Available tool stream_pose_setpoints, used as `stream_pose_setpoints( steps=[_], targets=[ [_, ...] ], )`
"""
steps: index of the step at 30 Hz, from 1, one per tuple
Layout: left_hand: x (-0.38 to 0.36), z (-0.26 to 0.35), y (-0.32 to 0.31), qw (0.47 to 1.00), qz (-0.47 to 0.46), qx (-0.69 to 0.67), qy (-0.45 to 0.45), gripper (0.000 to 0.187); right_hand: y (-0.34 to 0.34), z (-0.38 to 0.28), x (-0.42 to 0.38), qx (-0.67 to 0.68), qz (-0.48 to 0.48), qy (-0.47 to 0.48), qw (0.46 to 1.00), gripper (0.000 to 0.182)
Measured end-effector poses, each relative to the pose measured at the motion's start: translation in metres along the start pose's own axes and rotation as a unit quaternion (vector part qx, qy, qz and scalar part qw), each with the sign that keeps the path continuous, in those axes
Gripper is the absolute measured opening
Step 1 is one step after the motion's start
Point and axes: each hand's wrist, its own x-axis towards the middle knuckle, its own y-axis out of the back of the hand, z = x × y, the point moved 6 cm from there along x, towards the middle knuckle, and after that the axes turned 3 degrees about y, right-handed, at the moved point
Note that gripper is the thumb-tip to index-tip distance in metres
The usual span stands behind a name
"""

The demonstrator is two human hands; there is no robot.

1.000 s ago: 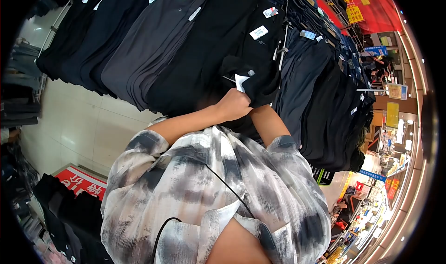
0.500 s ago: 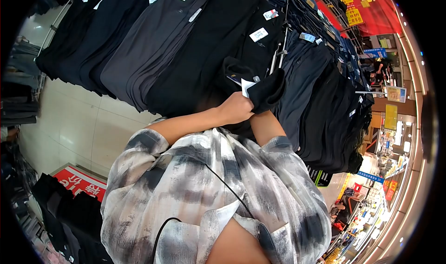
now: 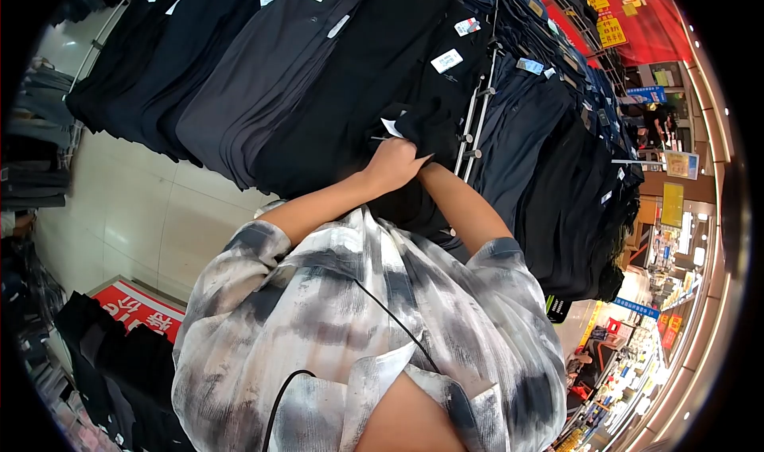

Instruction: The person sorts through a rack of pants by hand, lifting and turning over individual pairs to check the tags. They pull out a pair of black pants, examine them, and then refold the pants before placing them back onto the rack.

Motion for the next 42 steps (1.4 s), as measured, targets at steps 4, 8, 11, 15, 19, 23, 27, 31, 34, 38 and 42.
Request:
stream_pose_setpoints(
  steps=[4, 8, 11, 15, 19, 23, 27, 31, 34, 38, 42],
  targets=[
    [0.004, -0.025, -0.002, 0.996, -0.002, 0.011, 0.092, 0.051, 0.002, -0.018, 0.0, -0.06, -0.078, 0.006, 0.995, 0.026],
    [0.004, -0.056, 0.004, 0.981, 0.08, -0.039, 0.169, 0.057, 0.008, -0.033, -0.019, -0.085, -0.193, -0.002, 0.978, 0.026],
    [0.002, -0.083, 0.008, 0.962, 0.114, -0.154, 0.195, 0.059, -0.02, -0.008, -0.01, -0.033, -0.148, 0.059, 0.987, 0.024],
    [-0.007, -0.099, 0.023, 0.947, 0.137, -0.178, 0.227, 0.056, 0.061, -0.051, -0.028, 0.064, -0.114, 0.043, 0.99, 0.022],
    [-0.015, -0.105, 0.055, 0.926, 0.186, -0.198, 0.263, 0.047, 0.11, -0.085, -0.037, 0.08, -0.042, 0.086, 0.992, 0.03],
    [-0.037, -0.142, 0.079, 0.839, 0.32, -0.243, 0.367, 0.054, 0.15, -0.103, -0.059, 0.381, 0.142, 0.161, 0.899, 0.029],
    [-0.055, -0.22, 0.106, 0.86, 0.214, -0.167, 0.432, 0.055, 0.059, -0.054, -0.031, 0.467, 0.243, 0.052, 0.848, 0.029],
    [-0.069, -0.224, 0.137, 0.866, 0.046, -0.003, 0.497, 0.047, -0.044, -0.039, -0.015, 0.348, 0.227, 0.021, 0.909, 0.04],
    [-0.058, -0.173, 0.164, 0.852, -0.023, 0.254, 0.458, 0.04, -0.055, -0.045, -0.018, 0.277, 0.256, -0.022, 0.926, 0.038],
    [-0.037, -0.12, 0.131, 0.903, -0.018, 0.319, 0.286, 0.034, -0.04, -0.055, -0.015, 0.286, 0.276, -0.053, 0.916, 0.03],
    [-0.051, -0.118, 0.061, 0.937, -0.081, 0.29, 0.179, 0.032, -0.038, -0.062, -0.007, 0.293, 0.283, -0.056, 0.912, 0.022]
  ],
)
